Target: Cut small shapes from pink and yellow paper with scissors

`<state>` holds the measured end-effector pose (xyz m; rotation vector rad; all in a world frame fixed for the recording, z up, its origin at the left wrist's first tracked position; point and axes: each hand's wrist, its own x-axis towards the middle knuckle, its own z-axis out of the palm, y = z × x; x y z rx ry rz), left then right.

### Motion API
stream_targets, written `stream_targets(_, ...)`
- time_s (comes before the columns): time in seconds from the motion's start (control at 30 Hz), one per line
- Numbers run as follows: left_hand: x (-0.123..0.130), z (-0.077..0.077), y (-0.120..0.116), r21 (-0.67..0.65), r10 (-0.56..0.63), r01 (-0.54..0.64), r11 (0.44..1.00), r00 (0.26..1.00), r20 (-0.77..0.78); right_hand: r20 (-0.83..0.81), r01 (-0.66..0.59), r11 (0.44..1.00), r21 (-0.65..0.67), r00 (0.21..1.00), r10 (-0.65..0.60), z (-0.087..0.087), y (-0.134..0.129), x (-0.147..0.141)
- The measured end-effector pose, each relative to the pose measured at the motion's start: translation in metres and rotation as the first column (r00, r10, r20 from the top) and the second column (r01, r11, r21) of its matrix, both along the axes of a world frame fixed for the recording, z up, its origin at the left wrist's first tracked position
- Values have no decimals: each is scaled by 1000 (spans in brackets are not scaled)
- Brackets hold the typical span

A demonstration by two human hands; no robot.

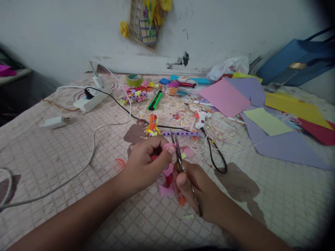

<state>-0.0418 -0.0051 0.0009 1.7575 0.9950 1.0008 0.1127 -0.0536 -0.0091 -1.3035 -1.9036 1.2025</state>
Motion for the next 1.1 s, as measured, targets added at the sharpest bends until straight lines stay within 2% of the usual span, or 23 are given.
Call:
stream_targets(0.37, 0, -1, 0, 15, 7, -7, 1000, 1000, -3, 21, -30, 999, 10, 999, 30, -3, 1, 2)
stream_targets(0.8, 0, -2, -1, 18, 32, -32, 999, 999, -20, 37, 0, 1000, 15, 999, -1, -7, 0, 1)
stream_targets(1.1, 1, -3, 0, 42, 44, -43, 998, 998, -36, 51, -2, 1000, -25, 999, 3, -9, 2, 1)
